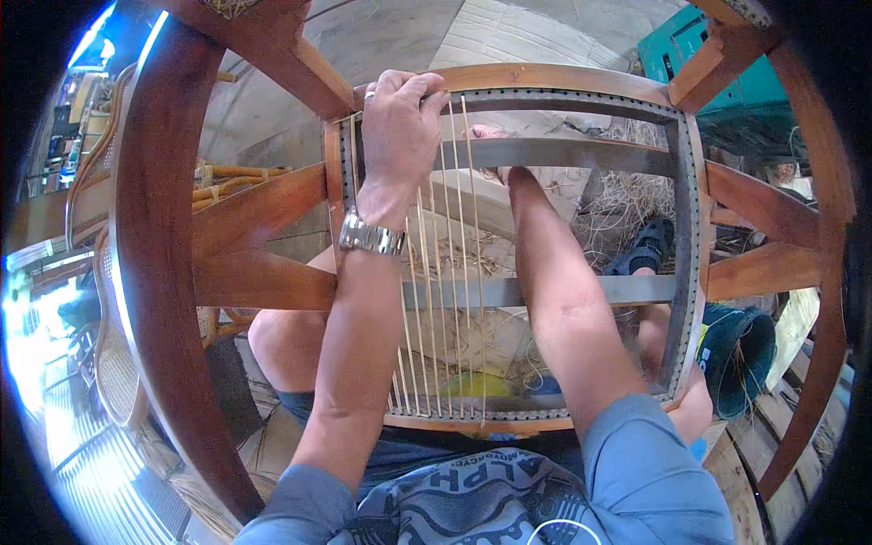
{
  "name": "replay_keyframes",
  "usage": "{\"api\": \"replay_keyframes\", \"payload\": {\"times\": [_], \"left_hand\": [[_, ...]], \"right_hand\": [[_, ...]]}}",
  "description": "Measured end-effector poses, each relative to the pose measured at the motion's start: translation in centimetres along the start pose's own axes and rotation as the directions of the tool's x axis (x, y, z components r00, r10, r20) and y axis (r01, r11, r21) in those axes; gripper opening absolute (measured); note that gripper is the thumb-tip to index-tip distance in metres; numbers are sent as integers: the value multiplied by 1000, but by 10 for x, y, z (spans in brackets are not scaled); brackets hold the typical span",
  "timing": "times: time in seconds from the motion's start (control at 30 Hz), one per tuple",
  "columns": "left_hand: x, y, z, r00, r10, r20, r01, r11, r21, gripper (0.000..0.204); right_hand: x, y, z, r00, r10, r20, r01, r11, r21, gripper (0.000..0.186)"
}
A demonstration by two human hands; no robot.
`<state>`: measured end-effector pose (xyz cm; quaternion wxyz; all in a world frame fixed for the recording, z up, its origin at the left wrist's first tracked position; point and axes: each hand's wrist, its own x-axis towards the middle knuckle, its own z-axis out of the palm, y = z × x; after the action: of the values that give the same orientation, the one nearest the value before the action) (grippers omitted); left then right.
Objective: Repairing a wooden chair by weaving new cane or fiber into the seat frame.
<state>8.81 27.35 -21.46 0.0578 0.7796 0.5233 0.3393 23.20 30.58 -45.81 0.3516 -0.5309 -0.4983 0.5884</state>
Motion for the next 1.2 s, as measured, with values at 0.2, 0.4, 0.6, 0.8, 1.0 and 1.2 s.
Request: {"api": "replay_keyframes", "payload": {"times": [0.2, 0.4, 0.6, 0.8, 1.0, 1.2], "left_hand": [[2, -5, -4, 996, 41, 81, -35, 997, -76, 17], [12, -4, -2, 992, 31, -119, -48, 988, -145, 19], [9, -11, 1, 999, -44, -28, 36, 968, -249, 22], [4, 3, 9, 998, -26, -55, 16, 984, -180, 15], [4, -4, 10, 999, -46, -22, 42, 989, -144, 18], [-6, 3, 10, 986, 144, -89, -139, 988, 62, 17]], "right_hand": [[-3, 15, 9, 885, -466, -8, 348, 672, -654, 29], [-21, -1, 12, 934, -357, 5, 288, 744, -603, 29], [-28, -16, 12, 972, -233, 25, 208, 812, -545, 30], [-37, -11, -2, 997, -64, 41, 76, 861, -503, 30], [-45, -24, 6, 994, 58, 93, -9, 889, -457, 30], [-58, -33, 4, 970, 210, 126, -138, 893, -429, 31]]}}
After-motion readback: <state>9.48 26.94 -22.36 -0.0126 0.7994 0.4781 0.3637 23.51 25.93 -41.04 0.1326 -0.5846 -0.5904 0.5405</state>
